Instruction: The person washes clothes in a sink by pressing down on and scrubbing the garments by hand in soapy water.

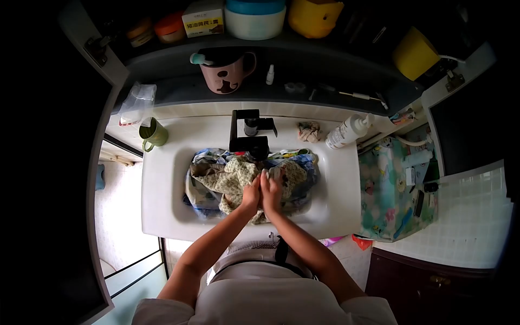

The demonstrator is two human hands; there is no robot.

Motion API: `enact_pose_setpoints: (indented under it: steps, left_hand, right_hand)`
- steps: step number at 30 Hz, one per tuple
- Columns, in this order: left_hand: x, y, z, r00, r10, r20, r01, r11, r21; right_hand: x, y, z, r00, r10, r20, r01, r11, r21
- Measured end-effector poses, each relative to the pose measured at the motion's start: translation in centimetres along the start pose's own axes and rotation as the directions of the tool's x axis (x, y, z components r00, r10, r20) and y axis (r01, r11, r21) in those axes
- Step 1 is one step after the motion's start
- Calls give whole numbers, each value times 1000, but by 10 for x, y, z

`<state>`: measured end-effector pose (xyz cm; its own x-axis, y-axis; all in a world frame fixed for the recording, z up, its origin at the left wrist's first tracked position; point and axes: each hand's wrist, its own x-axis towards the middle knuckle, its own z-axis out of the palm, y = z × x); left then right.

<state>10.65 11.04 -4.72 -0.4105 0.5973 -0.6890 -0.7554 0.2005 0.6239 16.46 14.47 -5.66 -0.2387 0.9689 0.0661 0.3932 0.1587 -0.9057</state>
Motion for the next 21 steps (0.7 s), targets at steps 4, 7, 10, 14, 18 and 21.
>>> enact_pose_setpoints:
  steps: [4, 7, 10, 14, 18, 21]
  left_hand:
    - [4, -2, 0, 999, -35, -12, 36, 997, 70]
    - [51, -13, -24, 975, -220, 32, 222, 971, -89]
    - [37, -12, -16, 994, -102, 23, 104, 993, -65]
    - [-2, -2, 5, 997, -76, -34, 82, 972, 218]
    - [-3, -12, 1, 999, -24, 28, 16, 965, 262]
    - [-8, -6, -3, 998, -63, 13, 58, 964, 260]
  right_hand:
    - [11, -2, 4, 997, -11, -78, 6, 998, -69]
    - [-23, -24, -6, 989, -147, -8, 145, 982, -123]
    - [-29, -17, -5, 992, -113, -50, 109, 992, -66]
    - [18, -3, -5, 985, 169, -39, -169, 986, 6]
    - [20, 15, -4, 981, 181, -77, -178, 983, 40]
    - [4, 1, -26, 974, 221, 52, -224, 973, 50]
